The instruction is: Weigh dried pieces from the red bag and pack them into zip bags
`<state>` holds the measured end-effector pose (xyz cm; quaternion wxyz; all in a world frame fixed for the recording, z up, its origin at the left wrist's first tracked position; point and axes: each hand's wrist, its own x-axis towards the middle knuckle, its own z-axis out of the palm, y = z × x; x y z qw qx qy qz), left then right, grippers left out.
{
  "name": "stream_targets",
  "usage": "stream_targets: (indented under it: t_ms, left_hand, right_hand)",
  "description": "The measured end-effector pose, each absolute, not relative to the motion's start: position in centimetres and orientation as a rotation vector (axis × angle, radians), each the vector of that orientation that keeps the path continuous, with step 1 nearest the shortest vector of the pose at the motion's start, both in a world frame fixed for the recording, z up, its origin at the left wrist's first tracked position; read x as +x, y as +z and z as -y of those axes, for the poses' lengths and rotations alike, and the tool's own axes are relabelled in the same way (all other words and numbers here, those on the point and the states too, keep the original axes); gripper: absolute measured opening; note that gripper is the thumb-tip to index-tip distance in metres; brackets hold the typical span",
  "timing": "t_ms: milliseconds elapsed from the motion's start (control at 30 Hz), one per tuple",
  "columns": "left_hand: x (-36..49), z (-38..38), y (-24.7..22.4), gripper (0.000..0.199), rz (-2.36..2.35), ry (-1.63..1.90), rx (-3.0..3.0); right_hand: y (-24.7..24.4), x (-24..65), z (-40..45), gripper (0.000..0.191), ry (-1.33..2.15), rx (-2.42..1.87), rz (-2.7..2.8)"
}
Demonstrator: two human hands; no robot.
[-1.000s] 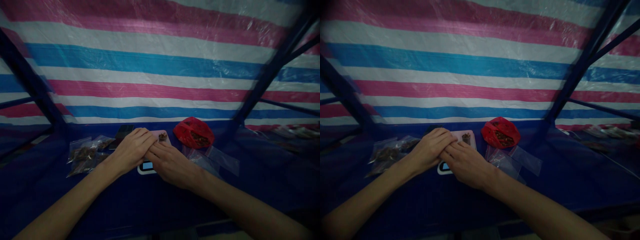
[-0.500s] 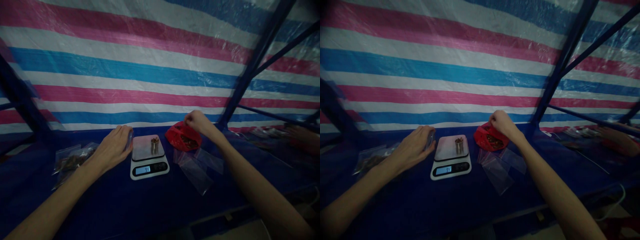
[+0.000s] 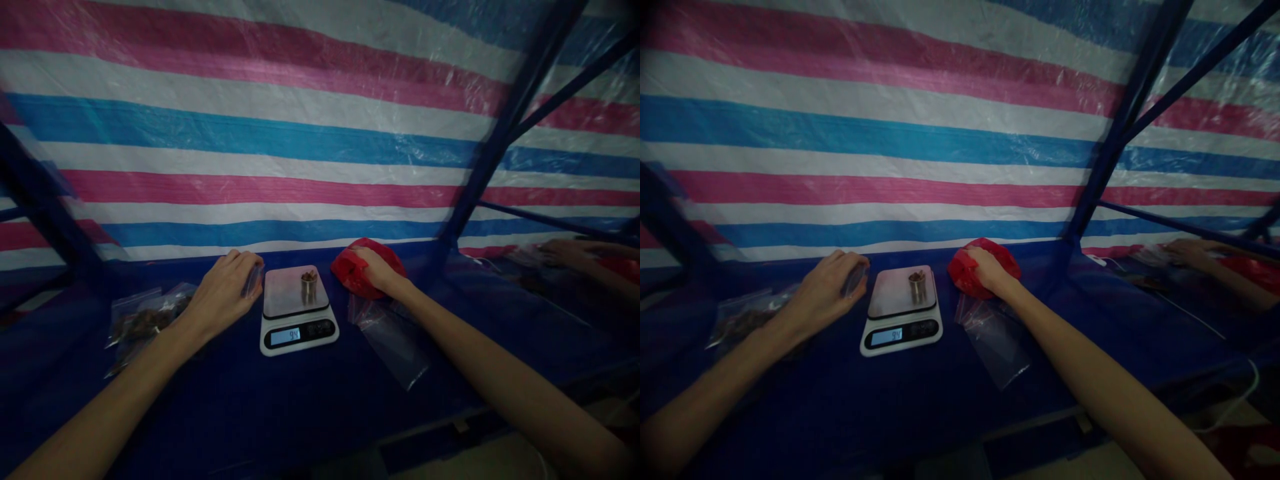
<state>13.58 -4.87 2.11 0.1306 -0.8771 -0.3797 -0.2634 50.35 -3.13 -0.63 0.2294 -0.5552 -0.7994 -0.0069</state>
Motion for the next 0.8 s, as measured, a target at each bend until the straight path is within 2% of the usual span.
stream_targets:
  t_ms: [100,233,533,667,800]
  left_hand:
    - [13.6,5.0,2.1,0.019,1.163,-0.78,-2.526]
    - [13.7,5.2,2.3,0.02,1.23,-0.789,-2.508]
    - [14.0,5.3,1.9,0.023,1.227,-0.813,-2.511]
    - [14.2,5.5,2.1,0.021,1.23,-0.805,-2.519]
    - [14.4,5.8,2.2,0.02,1.245,-0.781,-2.528]
  right_hand:
    - [-0.1,50.6,3.5,0.024,-0.002,-1.404,2.213]
    - [0.7,50.9,3.8,0.028,-0.148,-1.32,2.193]
    - [4.5,52.4,4.0,0.013,-0.325,-1.23,1.664]
    - [5.9,49.5,5.7,0.013,-0.117,-1.111,1.579]
    - [5.1,43.8,7.0,0.012,0.209,-1.045,1.747]
